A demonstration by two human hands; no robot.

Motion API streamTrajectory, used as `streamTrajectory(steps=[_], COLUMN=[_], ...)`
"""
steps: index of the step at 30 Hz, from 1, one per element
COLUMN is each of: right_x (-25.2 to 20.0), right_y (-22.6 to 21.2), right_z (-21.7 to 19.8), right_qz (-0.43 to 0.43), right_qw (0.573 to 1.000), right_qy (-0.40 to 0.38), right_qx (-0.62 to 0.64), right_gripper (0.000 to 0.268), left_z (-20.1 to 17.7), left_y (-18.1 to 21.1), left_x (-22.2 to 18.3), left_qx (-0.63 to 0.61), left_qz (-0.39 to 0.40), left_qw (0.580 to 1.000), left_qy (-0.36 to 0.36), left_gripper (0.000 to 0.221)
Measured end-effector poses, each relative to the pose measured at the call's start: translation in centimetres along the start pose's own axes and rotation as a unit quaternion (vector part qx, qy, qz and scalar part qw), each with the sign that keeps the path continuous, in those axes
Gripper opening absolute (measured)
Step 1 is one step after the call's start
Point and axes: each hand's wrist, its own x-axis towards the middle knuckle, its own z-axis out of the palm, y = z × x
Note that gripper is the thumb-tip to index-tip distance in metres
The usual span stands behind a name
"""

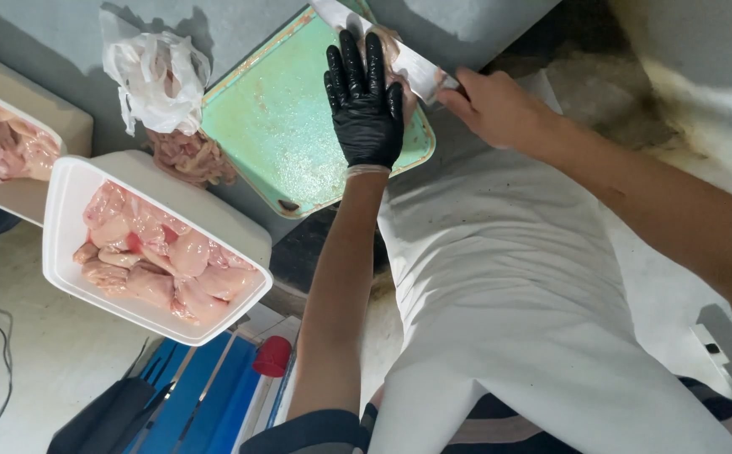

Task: Trimming fat and connective tissue from raw chicken breasts using a knife on a cutting board and sorting them into plastic bins.

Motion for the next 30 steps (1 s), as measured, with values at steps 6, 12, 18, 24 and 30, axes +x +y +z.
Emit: streamTrajectory(steps=[6,12,18,24,30], right_x=[-3.1,0.2,-2.4,-4.1,-0.1], right_y=[4.6,-1.1,0.0,3.4,-0.5], right_z=[0.2,1.2,0.7,0.9,2.1], right_qz=[0.002,-0.032,0.011,0.004,-0.036], right_qw=[0.997,0.999,0.997,0.991,0.991], right_qy=[-0.035,-0.015,-0.072,-0.110,-0.117], right_qx=[-0.069,-0.011,-0.017,-0.075,-0.050], right_gripper=[0.045,0.046,0.039,0.043,0.051], left_z=[0.8,0.7,-2.0,-1.4,0.4], left_y=[-0.3,-0.1,0.5,0.2,-0.5], left_x=[-0.1,-0.1,0.0,0.0,-0.3], left_qx=[-0.055,-0.091,0.126,0.068,-0.020], left_qz=[0.007,-0.006,0.005,0.019,0.024], left_qw=[0.998,0.995,0.990,0.995,1.000], left_qy=[0.010,0.050,-0.066,-0.064,-0.003], left_gripper=[0.068,0.067,0.070,0.068,0.092])
